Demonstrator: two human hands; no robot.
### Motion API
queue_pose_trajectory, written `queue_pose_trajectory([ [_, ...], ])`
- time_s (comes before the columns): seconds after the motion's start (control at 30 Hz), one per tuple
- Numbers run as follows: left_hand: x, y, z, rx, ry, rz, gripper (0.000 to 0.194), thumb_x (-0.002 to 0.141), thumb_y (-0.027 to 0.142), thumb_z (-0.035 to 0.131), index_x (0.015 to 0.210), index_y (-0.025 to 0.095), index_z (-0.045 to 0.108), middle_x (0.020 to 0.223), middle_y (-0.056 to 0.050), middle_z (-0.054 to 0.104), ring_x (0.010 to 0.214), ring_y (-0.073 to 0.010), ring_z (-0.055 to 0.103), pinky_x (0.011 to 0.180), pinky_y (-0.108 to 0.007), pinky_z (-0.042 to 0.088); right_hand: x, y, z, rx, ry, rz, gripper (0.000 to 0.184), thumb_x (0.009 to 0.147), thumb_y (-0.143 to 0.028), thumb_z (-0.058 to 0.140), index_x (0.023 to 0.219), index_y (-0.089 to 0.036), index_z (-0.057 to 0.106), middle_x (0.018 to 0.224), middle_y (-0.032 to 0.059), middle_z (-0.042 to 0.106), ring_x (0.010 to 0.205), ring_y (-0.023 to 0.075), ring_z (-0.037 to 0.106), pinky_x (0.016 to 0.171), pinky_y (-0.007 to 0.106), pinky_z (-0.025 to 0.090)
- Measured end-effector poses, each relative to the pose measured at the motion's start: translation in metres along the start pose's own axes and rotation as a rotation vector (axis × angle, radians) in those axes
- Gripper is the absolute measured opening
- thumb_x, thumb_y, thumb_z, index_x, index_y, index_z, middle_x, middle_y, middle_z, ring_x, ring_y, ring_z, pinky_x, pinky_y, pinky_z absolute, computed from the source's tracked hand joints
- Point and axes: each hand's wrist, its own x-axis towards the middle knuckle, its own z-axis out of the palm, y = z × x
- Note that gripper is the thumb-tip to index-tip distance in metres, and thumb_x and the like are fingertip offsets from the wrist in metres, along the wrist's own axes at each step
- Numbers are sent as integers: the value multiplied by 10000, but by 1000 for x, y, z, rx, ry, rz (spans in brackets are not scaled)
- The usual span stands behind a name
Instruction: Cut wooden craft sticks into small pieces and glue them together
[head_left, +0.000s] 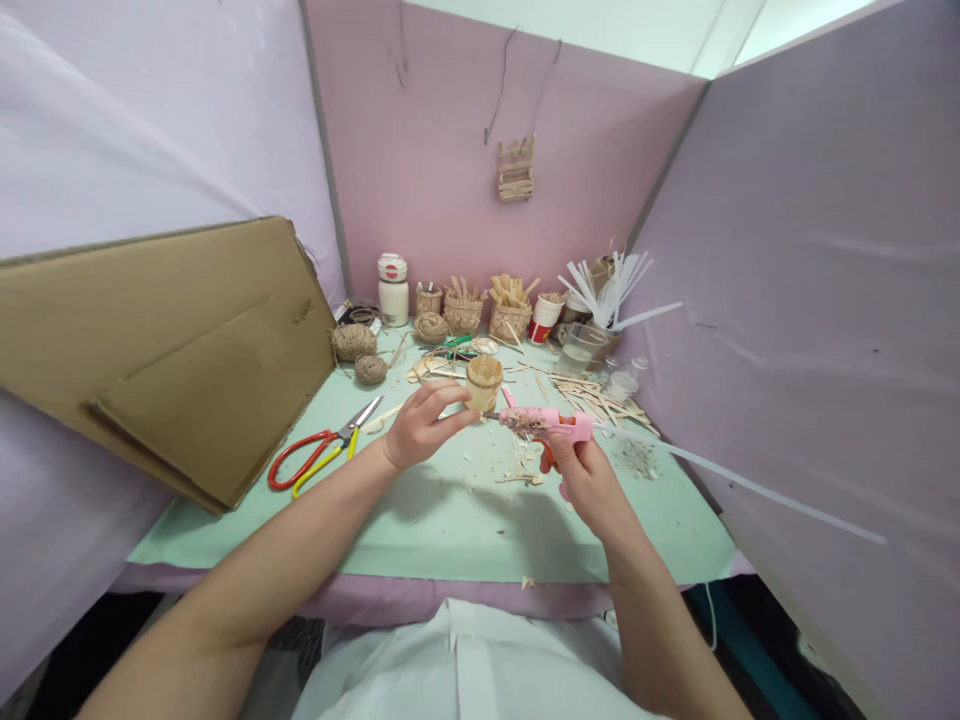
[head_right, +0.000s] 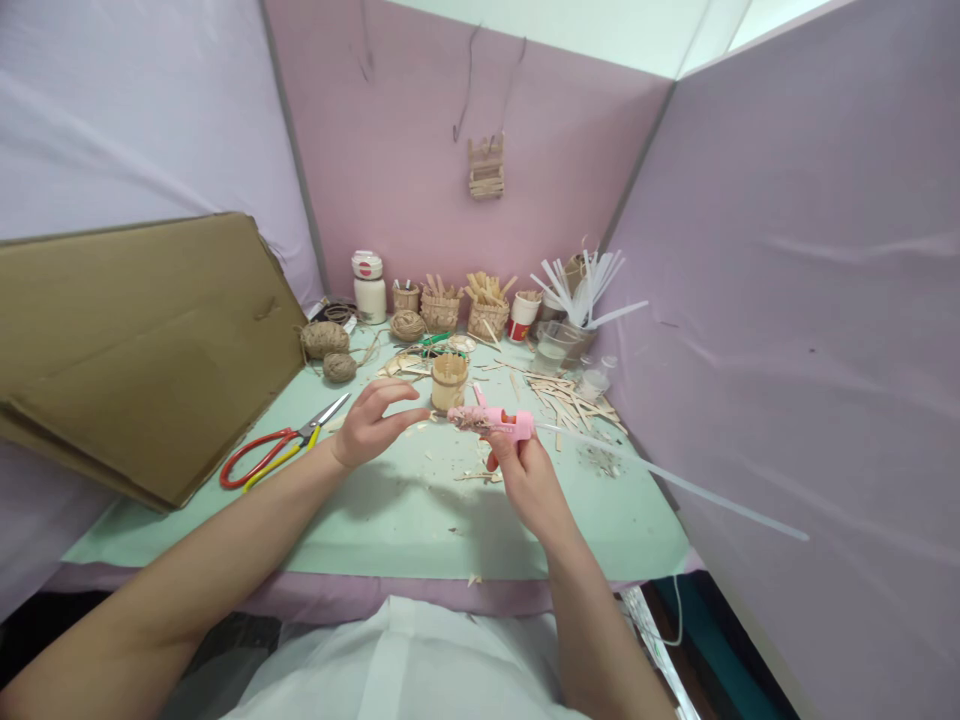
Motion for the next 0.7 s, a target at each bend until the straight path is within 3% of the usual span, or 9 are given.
queue_pose_trajectory([
  [0.7, 6, 2, -1, 6, -35, 62, 185, 805, 176, 592, 983, 222, 613, 1025, -50, 564, 1034, -175, 516, 844, -322, 492, -4, -12, -8, -153, 3, -9, 481, 867, -567, 364, 705, -170, 584, 777, 54, 619, 604, 155, 511, 542, 259, 404],
])
